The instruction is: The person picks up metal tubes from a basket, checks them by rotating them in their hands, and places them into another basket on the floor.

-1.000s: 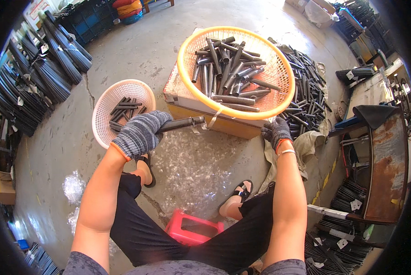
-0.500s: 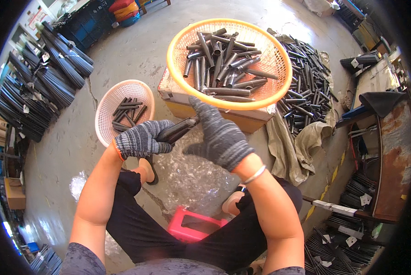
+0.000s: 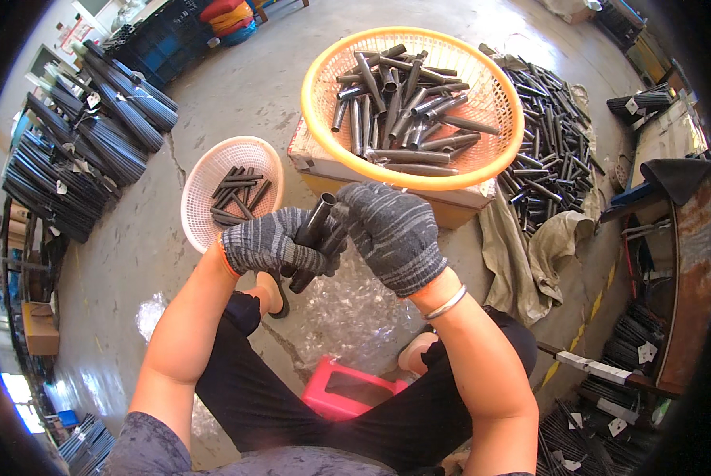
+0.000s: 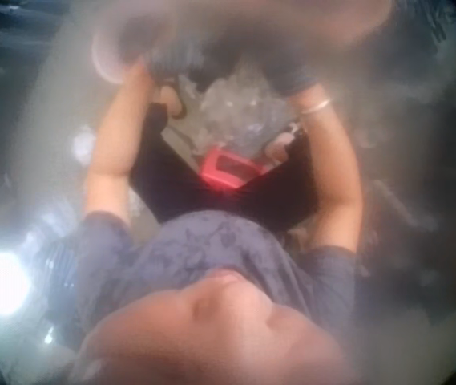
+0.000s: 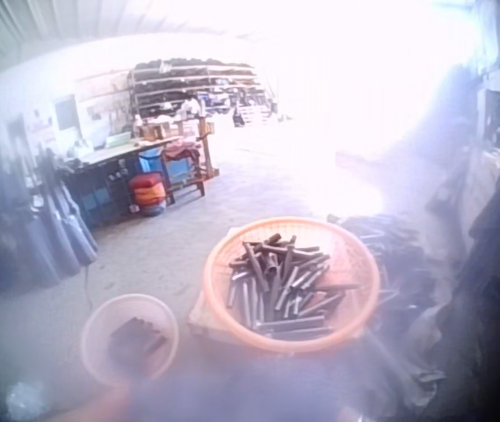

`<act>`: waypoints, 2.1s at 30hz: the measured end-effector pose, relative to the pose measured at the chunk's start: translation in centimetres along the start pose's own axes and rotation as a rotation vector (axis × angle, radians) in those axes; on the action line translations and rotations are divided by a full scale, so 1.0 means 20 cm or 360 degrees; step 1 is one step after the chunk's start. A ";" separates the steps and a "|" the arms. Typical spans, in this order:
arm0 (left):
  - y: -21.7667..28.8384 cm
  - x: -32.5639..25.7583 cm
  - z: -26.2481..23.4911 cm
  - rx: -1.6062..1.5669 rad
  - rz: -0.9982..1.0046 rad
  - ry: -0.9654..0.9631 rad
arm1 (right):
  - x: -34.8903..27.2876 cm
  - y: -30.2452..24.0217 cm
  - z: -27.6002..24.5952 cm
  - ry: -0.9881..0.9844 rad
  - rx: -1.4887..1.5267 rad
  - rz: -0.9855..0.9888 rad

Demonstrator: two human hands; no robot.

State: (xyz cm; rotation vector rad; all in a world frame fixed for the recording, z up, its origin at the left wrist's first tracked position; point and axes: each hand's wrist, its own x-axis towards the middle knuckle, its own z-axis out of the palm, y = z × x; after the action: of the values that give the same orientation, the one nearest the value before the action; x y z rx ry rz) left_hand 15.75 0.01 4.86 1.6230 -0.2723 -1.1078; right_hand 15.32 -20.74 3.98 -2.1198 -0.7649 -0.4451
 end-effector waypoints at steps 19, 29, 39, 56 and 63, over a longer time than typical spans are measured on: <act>0.04 -0.02 0.03 -0.0130 0.0115 0.0114 | 0.00 0.02 -0.11 -0.0358 0.0893 0.0739; 0.06 -0.03 0.05 -0.0005 0.0083 0.0230 | 0.04 0.00 -0.04 -0.0782 0.1112 0.1302; 0.04 -0.04 0.02 -0.0225 0.0112 0.0147 | 0.00 0.09 -0.10 -0.0531 0.1451 0.1336; 0.00 -0.05 0.02 -0.0275 0.0051 0.0089 | 0.10 0.13 -0.28 0.0481 0.2819 0.0963; -0.01 -0.02 0.02 -0.0266 0.0096 -0.0047 | 0.02 0.11 -0.12 -0.0159 0.1192 0.0433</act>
State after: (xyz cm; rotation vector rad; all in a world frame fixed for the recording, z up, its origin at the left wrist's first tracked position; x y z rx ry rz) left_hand 15.12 0.15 4.89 1.4429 -0.2405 -1.0804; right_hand 17.00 -23.58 4.46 -1.5064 -0.5640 0.0965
